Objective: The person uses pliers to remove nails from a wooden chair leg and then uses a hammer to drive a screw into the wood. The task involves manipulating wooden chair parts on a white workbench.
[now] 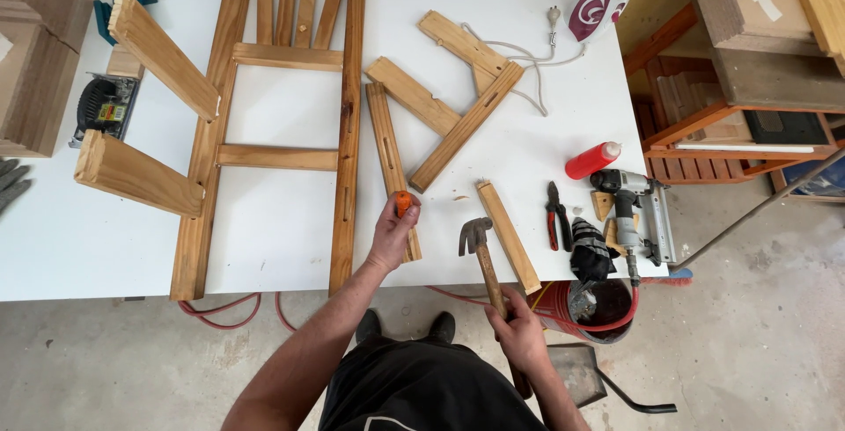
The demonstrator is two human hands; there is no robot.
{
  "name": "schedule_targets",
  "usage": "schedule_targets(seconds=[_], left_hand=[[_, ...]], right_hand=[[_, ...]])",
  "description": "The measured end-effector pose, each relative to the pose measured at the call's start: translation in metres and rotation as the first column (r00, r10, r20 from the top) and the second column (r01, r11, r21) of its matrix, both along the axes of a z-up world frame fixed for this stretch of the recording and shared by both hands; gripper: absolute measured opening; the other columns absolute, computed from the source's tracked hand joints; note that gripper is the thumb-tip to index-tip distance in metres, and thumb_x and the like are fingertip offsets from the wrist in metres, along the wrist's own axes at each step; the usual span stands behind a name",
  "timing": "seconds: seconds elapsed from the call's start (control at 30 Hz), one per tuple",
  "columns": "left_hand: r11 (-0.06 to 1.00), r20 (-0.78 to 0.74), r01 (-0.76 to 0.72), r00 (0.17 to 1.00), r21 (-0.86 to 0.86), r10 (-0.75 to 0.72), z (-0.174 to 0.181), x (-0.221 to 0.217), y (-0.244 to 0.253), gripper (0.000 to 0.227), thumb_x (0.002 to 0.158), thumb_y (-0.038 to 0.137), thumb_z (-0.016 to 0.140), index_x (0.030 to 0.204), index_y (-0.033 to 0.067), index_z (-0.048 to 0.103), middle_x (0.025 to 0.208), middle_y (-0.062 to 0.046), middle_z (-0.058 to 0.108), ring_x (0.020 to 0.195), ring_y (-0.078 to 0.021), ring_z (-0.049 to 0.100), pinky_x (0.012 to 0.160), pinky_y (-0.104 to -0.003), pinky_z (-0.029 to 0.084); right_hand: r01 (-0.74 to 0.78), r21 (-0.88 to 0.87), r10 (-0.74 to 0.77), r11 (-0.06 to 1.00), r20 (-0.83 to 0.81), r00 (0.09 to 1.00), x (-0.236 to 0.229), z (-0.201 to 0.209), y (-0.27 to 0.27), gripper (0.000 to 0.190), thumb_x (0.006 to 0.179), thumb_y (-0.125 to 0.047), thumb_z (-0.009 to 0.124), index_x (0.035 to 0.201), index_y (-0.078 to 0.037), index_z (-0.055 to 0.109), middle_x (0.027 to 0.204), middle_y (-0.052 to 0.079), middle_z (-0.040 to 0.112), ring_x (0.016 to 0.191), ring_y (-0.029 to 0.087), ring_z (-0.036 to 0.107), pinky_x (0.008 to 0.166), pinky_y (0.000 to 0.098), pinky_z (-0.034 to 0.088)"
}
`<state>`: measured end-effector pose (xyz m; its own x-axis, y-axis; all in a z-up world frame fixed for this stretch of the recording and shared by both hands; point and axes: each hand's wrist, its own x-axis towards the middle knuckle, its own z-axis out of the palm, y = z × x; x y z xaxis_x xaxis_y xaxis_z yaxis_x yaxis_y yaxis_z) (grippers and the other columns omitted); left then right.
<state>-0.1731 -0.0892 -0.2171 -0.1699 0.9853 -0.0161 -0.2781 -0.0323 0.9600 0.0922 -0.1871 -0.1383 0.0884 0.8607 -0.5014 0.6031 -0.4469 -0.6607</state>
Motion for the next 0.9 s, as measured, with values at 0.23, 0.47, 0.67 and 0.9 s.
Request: schedule_targets(seconds=[0.23, 0.47, 0.67, 0.9], left_hand=[[0.995, -0.013, 0.004, 1.000, 0.102, -0.003, 0.004, 0.001, -0.002, 0.023, 0.098, 0.036, 0.063, 0.106, 0.0150, 0.061, 0.100, 0.002, 0.055, 0.088, -0.0119, 0.047, 0.083, -0.027, 0.039], [0.997, -0.066, -0.002, 0.998, 0.077, 0.008, 0.002, 0.003, -0.004, 0.021, 0.098, 0.034, 0.062, 0.106, 0.0148, 0.060, 0.095, 0.002, 0.055, 0.086, -0.0121, 0.047, 0.082, -0.027, 0.038], [0.994, -0.072, -0.009, 0.997, 0.106, 0.016, 0.002, 0.002, 0.000, 0.019, 0.098, 0.032, 0.062, 0.106, 0.0143, 0.060, 0.099, 0.002, 0.055, 0.088, -0.0126, 0.047, 0.084, -0.028, 0.038], [0.987, -0.291, 0.050, 0.952, -0.153, -0.094, 0.000, -0.008, 0.004, 0.014, 0.099, 0.013, 0.055, 0.107, 0.0160, 0.066, 0.106, 0.000, 0.069, 0.098, -0.0153, 0.061, 0.090, -0.031, 0.047]], right_hand=[[-0.137, 0.268, 0.189, 0.954, -0.176, 0.966, 0.015, -0.001, -0.005, 0.039, 0.090, -0.022, 0.067, 0.128, -0.013, 0.065, 0.061, -0.001, 0.059, 0.050, 0.014, 0.063, 0.052, 0.0326, 0.056], [-0.218, 0.356, 0.291, 0.909, -0.167, 0.942, 0.009, 0.016, -0.001, 0.037, 0.089, -0.019, 0.070, 0.126, -0.013, 0.068, 0.065, -0.003, 0.050, 0.053, 0.012, 0.058, 0.053, 0.0292, 0.052], [-0.253, 0.324, 0.296, 0.912, -0.088, 0.951, 0.011, 0.014, -0.005, 0.037, 0.088, -0.024, 0.070, 0.125, -0.019, 0.069, 0.065, -0.006, 0.053, 0.057, 0.011, 0.056, 0.056, 0.0299, 0.050], [-0.227, 0.317, 0.265, 0.921, -0.080, 0.961, 0.017, 0.005, -0.003, 0.035, 0.088, -0.025, 0.069, 0.122, -0.019, 0.069, 0.063, -0.006, 0.054, 0.056, 0.012, 0.056, 0.056, 0.0304, 0.052]])
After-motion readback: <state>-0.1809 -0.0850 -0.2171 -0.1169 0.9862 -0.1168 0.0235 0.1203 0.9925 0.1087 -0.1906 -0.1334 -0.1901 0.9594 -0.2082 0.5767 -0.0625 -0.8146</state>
